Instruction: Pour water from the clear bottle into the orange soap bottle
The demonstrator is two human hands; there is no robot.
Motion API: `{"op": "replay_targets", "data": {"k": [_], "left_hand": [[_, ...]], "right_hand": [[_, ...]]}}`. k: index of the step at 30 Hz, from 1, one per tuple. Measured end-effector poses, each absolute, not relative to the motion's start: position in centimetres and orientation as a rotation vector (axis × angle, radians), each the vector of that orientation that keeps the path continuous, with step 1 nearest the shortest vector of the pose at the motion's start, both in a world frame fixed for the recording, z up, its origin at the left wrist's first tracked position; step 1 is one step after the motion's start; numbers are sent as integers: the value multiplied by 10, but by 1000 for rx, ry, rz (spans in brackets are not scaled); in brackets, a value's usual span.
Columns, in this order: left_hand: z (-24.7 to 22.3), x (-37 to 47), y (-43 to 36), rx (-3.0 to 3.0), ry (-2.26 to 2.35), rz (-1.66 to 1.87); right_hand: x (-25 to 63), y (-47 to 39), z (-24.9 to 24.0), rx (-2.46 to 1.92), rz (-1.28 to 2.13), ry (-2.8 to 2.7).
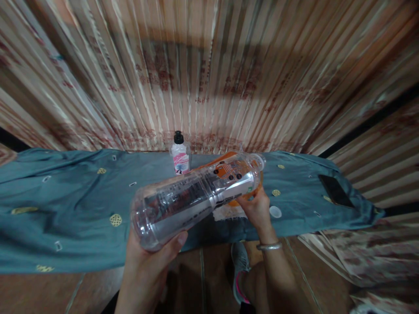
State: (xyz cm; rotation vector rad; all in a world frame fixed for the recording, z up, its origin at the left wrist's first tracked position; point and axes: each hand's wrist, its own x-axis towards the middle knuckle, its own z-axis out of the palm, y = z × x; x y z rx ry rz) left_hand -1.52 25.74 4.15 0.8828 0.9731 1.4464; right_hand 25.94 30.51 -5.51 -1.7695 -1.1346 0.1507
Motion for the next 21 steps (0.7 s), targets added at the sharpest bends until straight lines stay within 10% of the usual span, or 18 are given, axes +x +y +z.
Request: {"op": "replay_targets", "data": {"k": [21], "left_hand": [[42,-13,256,859,991,1451]], "right_hand": [[259,305,-52,-1761,188,-1127]]}}
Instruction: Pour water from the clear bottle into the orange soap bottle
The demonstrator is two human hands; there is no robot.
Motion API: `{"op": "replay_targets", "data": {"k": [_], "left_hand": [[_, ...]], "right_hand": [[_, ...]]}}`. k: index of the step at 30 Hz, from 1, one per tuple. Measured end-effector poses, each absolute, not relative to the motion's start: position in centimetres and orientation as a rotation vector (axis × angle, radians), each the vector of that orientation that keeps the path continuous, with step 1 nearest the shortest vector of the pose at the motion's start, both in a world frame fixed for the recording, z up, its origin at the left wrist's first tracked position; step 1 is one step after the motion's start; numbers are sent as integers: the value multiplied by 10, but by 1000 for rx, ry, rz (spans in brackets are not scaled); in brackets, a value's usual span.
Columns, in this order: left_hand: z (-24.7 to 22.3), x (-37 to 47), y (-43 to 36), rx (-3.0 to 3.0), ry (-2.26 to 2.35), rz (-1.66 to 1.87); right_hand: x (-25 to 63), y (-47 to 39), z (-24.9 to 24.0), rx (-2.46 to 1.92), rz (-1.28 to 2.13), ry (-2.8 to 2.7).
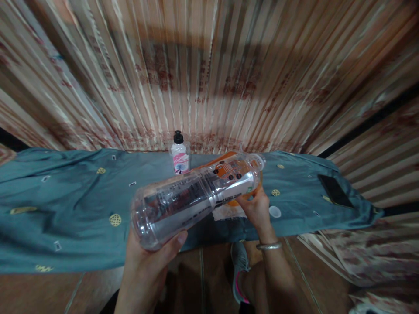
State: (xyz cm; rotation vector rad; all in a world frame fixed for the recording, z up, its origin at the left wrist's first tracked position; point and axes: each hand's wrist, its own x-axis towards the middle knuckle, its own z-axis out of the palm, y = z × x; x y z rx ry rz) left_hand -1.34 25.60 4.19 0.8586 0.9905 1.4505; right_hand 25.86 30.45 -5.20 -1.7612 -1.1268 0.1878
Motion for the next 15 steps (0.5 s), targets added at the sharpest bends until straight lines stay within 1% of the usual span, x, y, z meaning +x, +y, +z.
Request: {"op": "replay_targets", "data": {"k": [15], "left_hand": [[40,-17,256,866,981,1438]], "right_hand": [[260,304,-53,-1787,175,-1132]]}}
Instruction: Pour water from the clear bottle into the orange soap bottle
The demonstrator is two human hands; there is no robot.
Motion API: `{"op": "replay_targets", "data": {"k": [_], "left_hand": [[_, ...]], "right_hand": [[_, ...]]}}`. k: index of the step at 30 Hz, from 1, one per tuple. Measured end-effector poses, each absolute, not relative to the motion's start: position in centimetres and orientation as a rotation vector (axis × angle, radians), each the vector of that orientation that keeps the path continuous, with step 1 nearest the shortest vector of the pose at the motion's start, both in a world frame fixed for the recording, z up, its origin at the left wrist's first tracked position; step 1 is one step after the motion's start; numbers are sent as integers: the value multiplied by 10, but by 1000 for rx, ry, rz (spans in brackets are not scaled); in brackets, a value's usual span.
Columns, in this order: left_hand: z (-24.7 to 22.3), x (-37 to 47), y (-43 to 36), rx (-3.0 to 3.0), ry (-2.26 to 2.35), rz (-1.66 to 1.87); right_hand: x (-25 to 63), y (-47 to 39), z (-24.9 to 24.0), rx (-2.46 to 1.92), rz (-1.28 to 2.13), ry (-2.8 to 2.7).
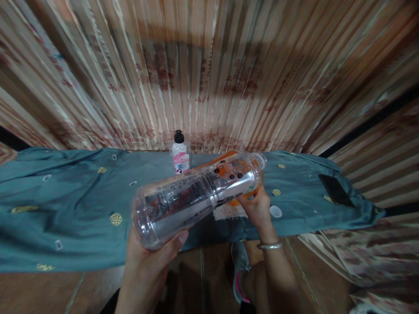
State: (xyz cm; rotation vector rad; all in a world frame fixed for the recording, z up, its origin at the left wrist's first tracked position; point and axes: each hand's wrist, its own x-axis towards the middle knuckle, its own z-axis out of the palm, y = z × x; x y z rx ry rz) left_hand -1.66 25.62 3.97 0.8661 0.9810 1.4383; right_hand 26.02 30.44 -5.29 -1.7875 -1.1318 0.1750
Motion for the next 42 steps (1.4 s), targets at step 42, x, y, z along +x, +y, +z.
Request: {"op": "replay_targets", "data": {"k": [42], "left_hand": [[42,-14,255,854,952,1457]], "right_hand": [[261,305,-54,-1765,183,-1140]]}}
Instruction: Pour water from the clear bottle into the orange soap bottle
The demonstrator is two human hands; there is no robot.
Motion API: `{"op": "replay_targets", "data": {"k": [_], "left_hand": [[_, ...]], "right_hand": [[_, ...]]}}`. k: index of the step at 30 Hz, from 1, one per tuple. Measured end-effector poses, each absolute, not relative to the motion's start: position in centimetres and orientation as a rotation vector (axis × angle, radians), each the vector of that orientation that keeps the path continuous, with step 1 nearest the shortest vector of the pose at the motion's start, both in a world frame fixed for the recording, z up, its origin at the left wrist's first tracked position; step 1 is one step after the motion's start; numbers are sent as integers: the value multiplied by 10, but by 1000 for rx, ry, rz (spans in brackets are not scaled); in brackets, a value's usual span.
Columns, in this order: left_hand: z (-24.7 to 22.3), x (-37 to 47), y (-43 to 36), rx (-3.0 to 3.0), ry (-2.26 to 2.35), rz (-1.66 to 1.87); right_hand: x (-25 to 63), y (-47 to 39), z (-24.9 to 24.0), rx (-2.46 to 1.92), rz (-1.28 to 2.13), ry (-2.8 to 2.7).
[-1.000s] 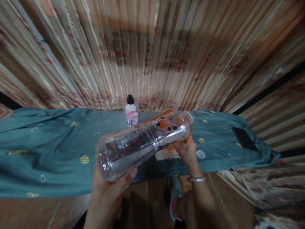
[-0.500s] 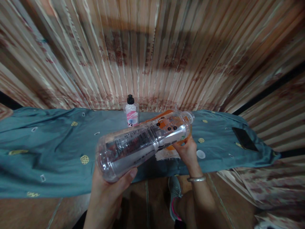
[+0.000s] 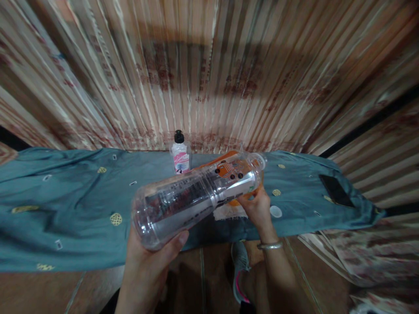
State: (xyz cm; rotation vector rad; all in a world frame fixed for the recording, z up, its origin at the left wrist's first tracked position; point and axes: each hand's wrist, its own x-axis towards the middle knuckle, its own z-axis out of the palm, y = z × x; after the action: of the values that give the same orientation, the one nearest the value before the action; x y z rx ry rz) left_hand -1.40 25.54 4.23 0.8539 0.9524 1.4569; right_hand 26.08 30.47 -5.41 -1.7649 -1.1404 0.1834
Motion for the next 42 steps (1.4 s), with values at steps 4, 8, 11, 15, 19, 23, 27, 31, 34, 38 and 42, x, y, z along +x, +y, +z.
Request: {"op": "replay_targets", "data": {"k": [4,8,11,15,19,23,27,31,34,38,42], "left_hand": [[43,-13,255,885,971,1447],[46,-11,254,835,982,1484],[47,-10,255,850,975,1483],[44,-14,255,895,971,1454],[42,-15,254,880,955,1467],[42,-14,254,876,957,1454],[43,-14,255,891,948,1457],[42,-15,254,863,955,1452],[41,-16,252,862,975,1447],[42,-16,254,877,973,1460],[45,-12,254,838,976,1464]], "right_hand": [[261,305,-52,-1781,191,-1131],[260,306,-53,-1797,171,-1131],[261,306,-54,-1788,159,-1144],[261,305,-56,-1782,146,-1143],[260,306,-56,-1774,152,-1142],[261,306,-58,-1778,138,-1137],[262,306,-58,-1770,144,-1140],[262,306,-58,-1774,144,-1143],[261,306,-58,-1778,135,-1150],[261,306,-57,-1774,135,-1151],[261,306,-56,-1789,145,-1143]]}}
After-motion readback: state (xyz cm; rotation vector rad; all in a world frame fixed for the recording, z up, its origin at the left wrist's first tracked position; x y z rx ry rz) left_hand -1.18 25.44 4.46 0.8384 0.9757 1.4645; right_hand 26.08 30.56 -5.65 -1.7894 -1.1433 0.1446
